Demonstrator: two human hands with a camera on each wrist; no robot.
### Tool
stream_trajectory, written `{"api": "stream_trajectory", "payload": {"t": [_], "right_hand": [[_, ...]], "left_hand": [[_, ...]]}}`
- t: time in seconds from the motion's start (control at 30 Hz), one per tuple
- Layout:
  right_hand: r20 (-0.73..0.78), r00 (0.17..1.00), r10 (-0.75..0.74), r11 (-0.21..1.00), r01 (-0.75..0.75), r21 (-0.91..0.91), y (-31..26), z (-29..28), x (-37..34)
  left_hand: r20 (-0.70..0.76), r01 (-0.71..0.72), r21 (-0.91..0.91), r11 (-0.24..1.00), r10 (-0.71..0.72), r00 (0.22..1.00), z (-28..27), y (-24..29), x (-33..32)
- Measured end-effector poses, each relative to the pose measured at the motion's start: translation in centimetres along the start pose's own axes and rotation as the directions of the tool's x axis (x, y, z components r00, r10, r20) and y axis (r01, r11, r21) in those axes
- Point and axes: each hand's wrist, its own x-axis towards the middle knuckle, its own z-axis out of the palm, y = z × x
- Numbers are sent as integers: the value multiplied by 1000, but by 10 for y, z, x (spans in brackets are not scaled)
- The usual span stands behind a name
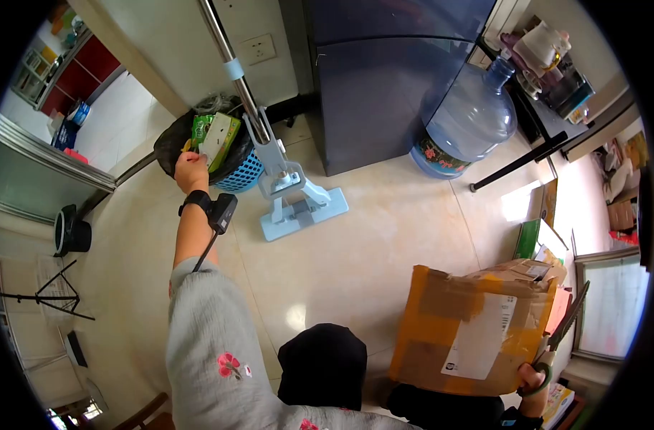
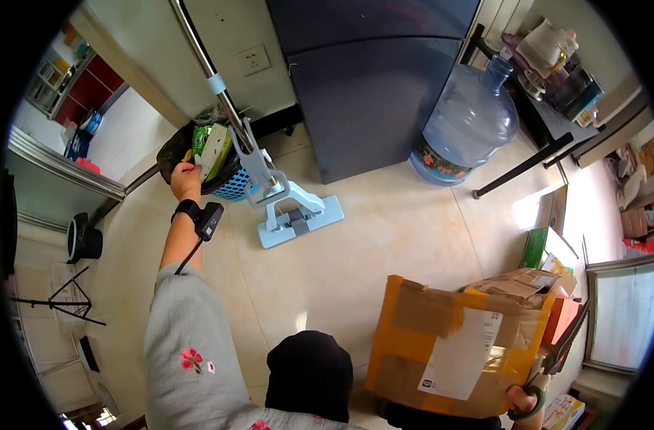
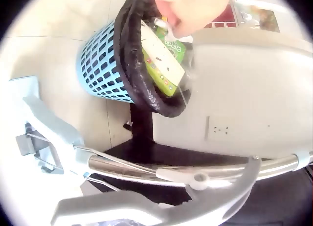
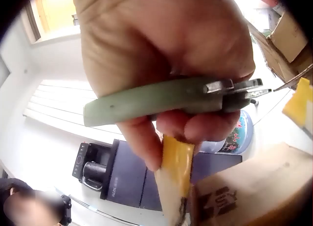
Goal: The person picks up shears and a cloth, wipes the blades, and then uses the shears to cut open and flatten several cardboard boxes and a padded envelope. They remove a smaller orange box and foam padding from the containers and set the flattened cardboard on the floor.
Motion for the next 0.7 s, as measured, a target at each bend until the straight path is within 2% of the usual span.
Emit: {"api": "stream_trajectory", "payload": {"t": [0.03,0.13,0.23,0.27,0.37,0.43,0.47,0.5,0.53,0.57,0.6,0.63,0.67,0.7], "right_hand": [[-15,1000,4,1000,-3,7,2,0,0],[-39,999,5,1000,-4,29,8,2,2],[-48,999,-2,999,5,46,13,3,2],[-48,999,-9,998,12,57,14,5,2],[-42,999,-29,995,33,92,20,6,3],[-36,998,-55,990,59,128,22,3,-1],[-29,997,-69,986,72,148,22,1,-5],[-11,996,-91,980,91,176,18,4,-6],[14,993,-117,973,112,204,11,6,-4],[43,988,-149,962,134,239,4,9,0],[100,980,-173,957,143,251,-13,14,7],[128,958,-257,924,204,323,-17,18,19],[150,942,-300,894,224,388,-24,22,29],[43,912,-409,831,352,431,-30,31,37]], "left_hand": [[8,26,42,999,-26,1000,0,1,-1],[59,8,-78,997,-3,998,26,-30,18],[99,-90,-93,992,99,990,50,-56,30],[119,-84,-150,985,103,988,54,-60,32],[-8,-131,-77,988,130,991,31,-27,17],[-212,-185,-368,911,112,971,28,-14,6],[-139,-191,-569,800,136,981,25,-2,-11],[112,-23,-777,630,174,978,-1,29,-53],[298,85,-828,554,307,904,-23,53,-95],[493,273,-835,478,431,755,-38,73,-137],[612,430,-789,439,626,484,-48,84,-177],[689,511,-676,530,701,183,-57,96,-210],[622,437,-679,590,779,-84,-60,101,-239],[561,442,-626,643,764,-318,-58,106,-267]]}}
